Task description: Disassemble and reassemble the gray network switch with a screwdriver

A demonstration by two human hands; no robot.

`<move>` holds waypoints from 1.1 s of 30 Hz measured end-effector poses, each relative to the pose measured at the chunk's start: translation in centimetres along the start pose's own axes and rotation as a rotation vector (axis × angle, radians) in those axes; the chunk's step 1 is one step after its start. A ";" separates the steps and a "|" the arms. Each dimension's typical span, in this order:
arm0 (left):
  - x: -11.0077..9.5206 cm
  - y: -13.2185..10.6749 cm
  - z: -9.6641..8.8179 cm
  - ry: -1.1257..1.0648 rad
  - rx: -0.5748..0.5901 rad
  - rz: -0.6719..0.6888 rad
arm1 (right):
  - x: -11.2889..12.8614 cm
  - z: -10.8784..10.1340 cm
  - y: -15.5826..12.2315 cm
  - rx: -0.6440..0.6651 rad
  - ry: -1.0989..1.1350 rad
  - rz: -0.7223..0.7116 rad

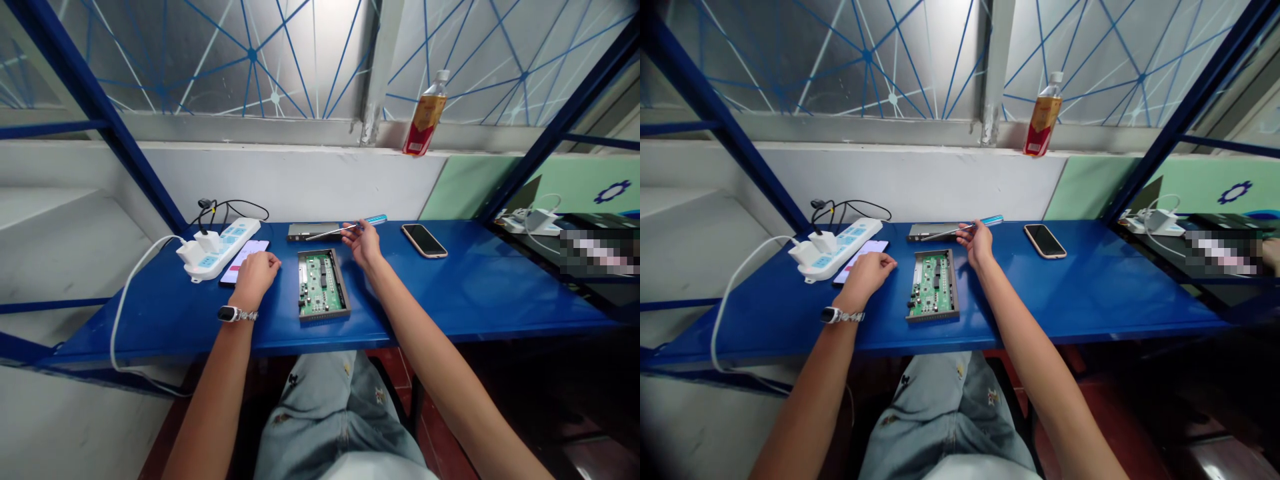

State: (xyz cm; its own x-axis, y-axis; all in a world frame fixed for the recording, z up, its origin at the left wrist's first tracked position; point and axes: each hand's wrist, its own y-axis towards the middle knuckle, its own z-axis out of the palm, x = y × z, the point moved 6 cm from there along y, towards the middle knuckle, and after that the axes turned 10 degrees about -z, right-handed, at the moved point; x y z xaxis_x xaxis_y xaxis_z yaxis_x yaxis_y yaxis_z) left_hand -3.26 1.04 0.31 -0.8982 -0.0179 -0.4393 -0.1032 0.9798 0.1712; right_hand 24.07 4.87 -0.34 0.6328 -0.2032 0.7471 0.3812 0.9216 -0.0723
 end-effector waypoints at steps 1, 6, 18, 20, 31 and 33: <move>0.1 0.0 0.1 -0.014 -0.002 0.005 | 0.0 0.0 0.0 0.003 -0.001 0.002; 0.2 -0.1 0.2 -0.076 0.026 0.013 | 0.0 0.0 0.0 0.000 -0.012 0.002; -0.8 -0.1 0.4 -0.132 0.050 0.164 | 0.0 0.0 -0.1 -0.003 -0.008 0.003; -1.0 0.1 0.2 -0.251 0.026 0.154 | 0.0 0.1 -0.2 -0.004 -0.007 -0.002; -5.2 5.5 1.2 -0.963 0.146 -0.021 | -0.3 -0.8 0.2 -0.055 0.124 0.032; -5.8 5.8 2.4 -1.038 0.114 -0.065 | -0.6 -1.0 0.3 -0.071 0.137 0.035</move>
State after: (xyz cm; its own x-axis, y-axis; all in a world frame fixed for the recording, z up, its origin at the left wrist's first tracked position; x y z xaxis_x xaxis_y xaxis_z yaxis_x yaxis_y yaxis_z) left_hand 2.32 7.32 1.76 -0.0780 0.0556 -0.9954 -0.0484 0.9971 0.0595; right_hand 24.44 4.92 -1.43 0.7307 -0.2187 0.6468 0.4007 0.9044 -0.1469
